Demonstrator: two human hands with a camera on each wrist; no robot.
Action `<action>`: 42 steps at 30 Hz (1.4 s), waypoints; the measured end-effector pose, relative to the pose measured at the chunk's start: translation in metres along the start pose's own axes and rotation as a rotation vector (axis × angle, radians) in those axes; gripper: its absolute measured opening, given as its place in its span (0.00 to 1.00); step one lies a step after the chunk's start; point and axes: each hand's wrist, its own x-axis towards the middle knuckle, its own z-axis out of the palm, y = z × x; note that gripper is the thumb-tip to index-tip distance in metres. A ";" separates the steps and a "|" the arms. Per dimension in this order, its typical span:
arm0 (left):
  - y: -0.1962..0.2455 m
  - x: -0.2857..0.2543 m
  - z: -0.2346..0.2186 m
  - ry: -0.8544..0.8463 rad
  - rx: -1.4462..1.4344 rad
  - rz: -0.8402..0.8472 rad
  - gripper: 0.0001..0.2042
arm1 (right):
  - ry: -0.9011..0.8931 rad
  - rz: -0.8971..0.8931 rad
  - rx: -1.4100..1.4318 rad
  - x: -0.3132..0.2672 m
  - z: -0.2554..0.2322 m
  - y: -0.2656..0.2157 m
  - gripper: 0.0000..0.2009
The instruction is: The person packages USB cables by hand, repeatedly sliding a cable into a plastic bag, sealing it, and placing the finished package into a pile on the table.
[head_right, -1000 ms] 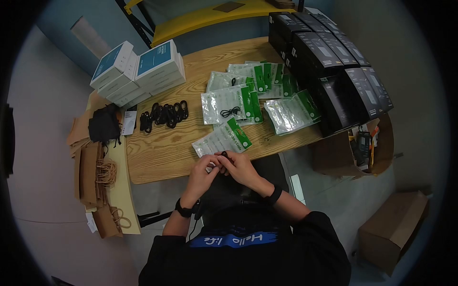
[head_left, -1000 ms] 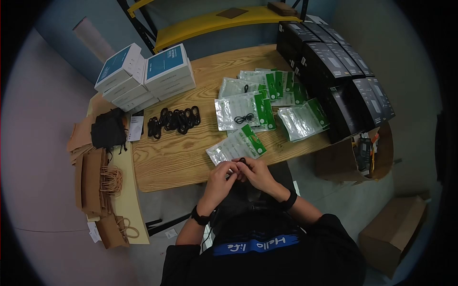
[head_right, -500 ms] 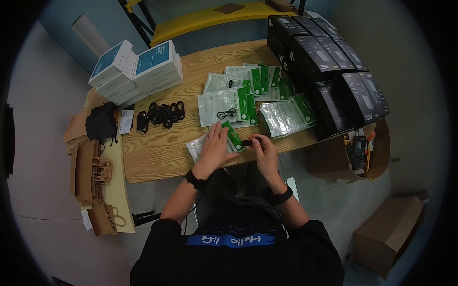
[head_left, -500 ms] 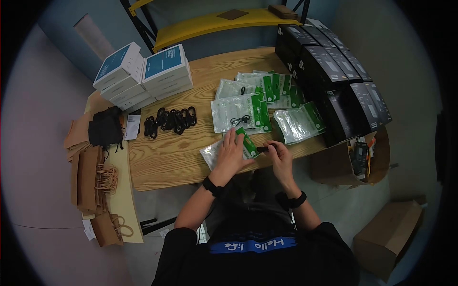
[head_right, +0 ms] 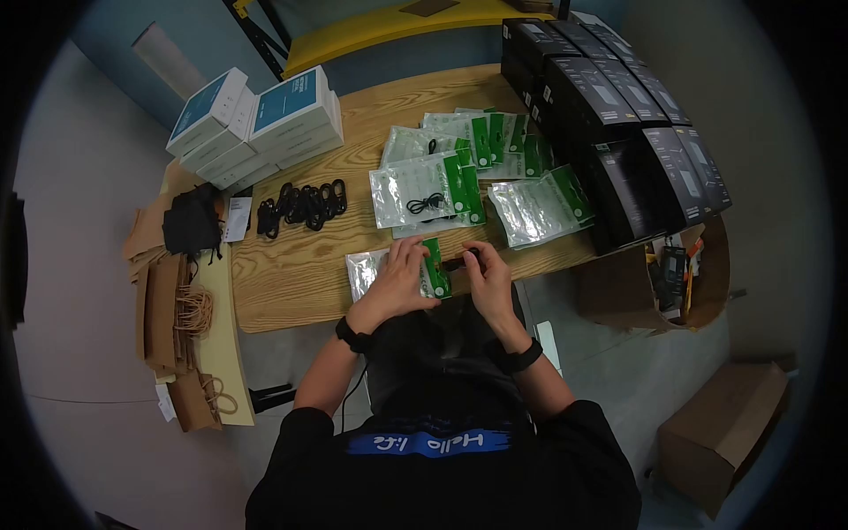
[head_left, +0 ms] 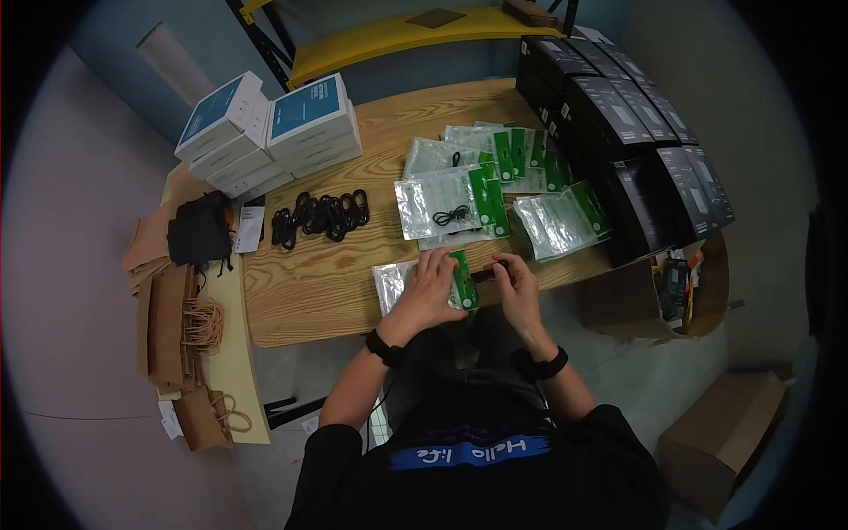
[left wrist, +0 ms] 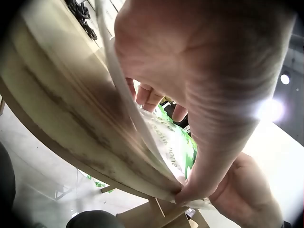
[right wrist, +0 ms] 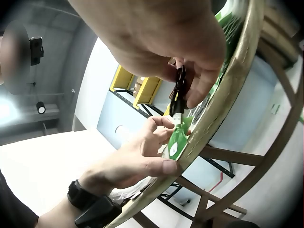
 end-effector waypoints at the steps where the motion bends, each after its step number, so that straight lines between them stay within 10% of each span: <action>1: -0.002 0.000 0.001 -0.002 -0.016 0.014 0.44 | 0.007 0.053 -0.031 -0.001 -0.001 -0.001 0.10; 5: -0.004 0.000 0.002 0.010 -0.044 0.046 0.43 | -0.150 0.193 -0.373 0.000 -0.006 -0.011 0.11; 42: -0.006 -0.001 -0.009 -0.003 -0.139 0.103 0.46 | -0.399 0.230 -0.265 0.028 0.002 -0.002 0.10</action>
